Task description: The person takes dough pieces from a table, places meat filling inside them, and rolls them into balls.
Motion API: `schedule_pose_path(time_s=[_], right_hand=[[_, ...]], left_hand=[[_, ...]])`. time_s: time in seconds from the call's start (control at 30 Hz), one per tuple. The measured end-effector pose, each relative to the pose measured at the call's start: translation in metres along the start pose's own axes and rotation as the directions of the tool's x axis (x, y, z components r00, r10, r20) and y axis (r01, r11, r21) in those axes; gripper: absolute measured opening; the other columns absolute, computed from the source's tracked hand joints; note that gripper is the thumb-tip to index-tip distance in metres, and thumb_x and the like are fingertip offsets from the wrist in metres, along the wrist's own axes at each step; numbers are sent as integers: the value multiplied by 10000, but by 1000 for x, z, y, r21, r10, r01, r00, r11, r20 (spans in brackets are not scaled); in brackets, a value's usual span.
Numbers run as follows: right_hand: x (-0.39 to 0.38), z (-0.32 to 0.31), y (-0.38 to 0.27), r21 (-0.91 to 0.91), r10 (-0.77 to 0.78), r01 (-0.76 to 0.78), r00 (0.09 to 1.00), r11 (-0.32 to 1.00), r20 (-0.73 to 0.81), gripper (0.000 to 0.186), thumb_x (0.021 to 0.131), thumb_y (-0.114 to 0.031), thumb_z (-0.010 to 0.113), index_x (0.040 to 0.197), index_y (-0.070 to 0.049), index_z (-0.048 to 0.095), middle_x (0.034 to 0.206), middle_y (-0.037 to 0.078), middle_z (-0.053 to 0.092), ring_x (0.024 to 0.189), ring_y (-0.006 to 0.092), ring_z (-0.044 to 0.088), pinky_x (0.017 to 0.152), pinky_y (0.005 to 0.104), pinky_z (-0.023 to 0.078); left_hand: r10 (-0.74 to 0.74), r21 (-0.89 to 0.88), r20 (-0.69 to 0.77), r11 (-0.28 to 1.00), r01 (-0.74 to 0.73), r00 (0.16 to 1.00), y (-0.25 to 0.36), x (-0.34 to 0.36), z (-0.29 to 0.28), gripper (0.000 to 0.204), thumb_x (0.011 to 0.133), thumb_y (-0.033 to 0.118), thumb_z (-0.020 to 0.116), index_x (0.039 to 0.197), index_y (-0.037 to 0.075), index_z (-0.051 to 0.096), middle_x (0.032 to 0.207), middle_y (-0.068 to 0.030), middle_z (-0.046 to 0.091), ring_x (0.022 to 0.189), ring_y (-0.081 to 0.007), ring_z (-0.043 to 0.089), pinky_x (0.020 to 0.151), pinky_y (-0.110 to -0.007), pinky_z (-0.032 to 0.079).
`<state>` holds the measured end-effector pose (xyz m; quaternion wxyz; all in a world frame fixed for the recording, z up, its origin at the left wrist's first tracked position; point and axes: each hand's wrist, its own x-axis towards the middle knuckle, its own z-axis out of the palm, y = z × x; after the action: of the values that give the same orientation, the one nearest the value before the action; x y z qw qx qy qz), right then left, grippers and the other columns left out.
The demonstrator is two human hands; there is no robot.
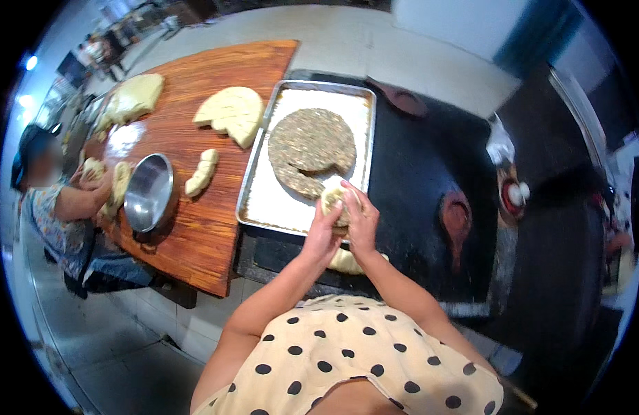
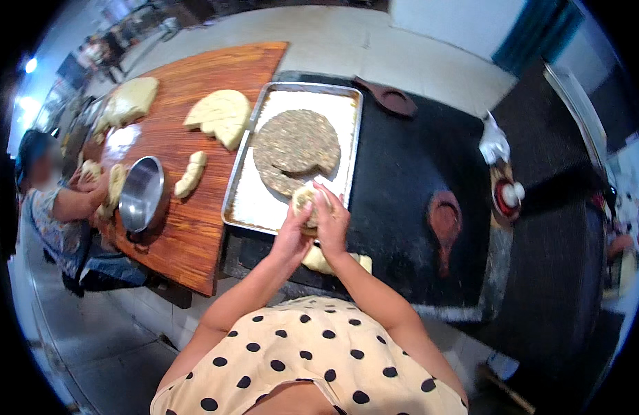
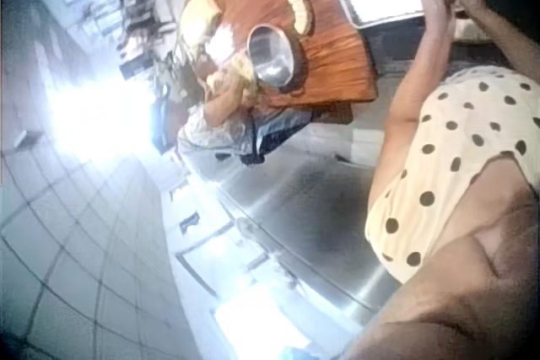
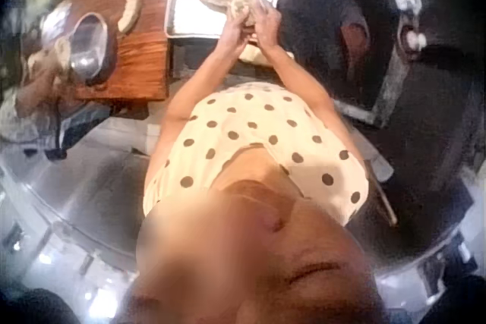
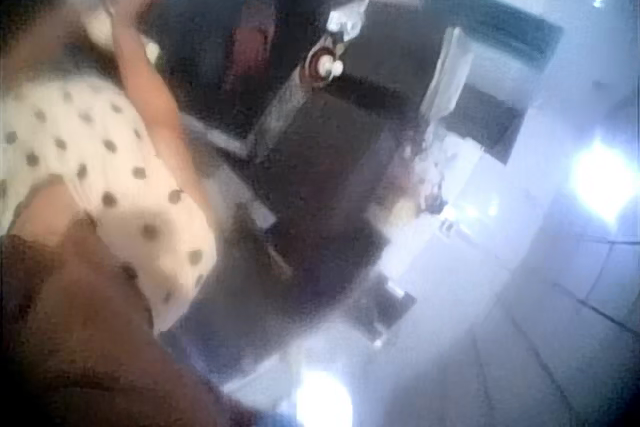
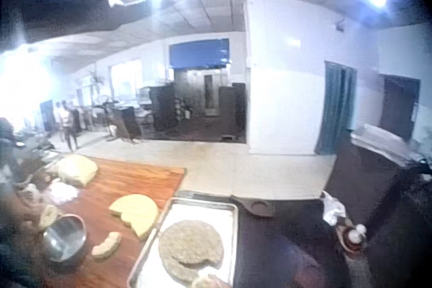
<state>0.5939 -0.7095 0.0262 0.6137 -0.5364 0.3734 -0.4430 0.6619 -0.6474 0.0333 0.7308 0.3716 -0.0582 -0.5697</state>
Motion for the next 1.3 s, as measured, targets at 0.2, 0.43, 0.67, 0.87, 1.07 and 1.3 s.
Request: schedule_pose_path(time_s=[0.2,0.43,0.67,0.87,1.07,1.3], right_hand=[[5,-15,-3,323,183,-273,941,906,283,576,1029,-333,526,1472,8,386,1312,116,602,1124,150,574,1008,291,417],[11,-20,9,-81,89,-77,984,994,153,311,1006,-229,539,1078,43,670,1015,78,681,933,132,596,861,287,468],[1,-8,18,439,255,-192,963,878,-88,398,1047,-345,435,1285,-43,537,1198,97,579,1079,208,587,946,346,474],[-5,-9,13,135,72,-87,991,987,110,414,1046,-320,439,1267,8,562,1207,105,598,1110,202,575,996,326,420],[-10,8,-2,-236,-167,187,981,954,102,334,1013,-269,540,1174,5,641,1140,113,679,1071,195,617,948,332,454],[2,18,-5,-221,-345,338,938,915,4,248,992,-152,551,1150,-3,670,1197,132,670,1140,232,622,995,345,453]], left_hand=[[-117,-31,24,993,117,993,15,-11,-6,444,1013,384,527,1382,164,414,1283,-45,535,1187,-195,564,928,-415,542],[-25,451,38,893,5,999,1,18,-10,445,1007,423,527,1330,123,470,1203,-50,570,1093,-186,606,798,-363,580],[5,601,-100,797,56,995,9,21,3,542,991,525,496,1287,73,527,1176,-76,601,1157,-184,572,892,-357,532],[-66,-65,-188,996,55,980,6,11,-7,456,1010,471,484,1206,74,594,1049,-52,648,843,-152,630,834,-313,510],[325,584,-278,805,-110,904,-8,30,-13,519,1027,465,447,1033,-7,663,924,-104,678,811,-191,630,721,-343,481],[526,842,5,456,-287,850,7,44,-1,631,1043,502,355,938,-24,688,799,-193,681,792,-290,669,714,-408,490]])
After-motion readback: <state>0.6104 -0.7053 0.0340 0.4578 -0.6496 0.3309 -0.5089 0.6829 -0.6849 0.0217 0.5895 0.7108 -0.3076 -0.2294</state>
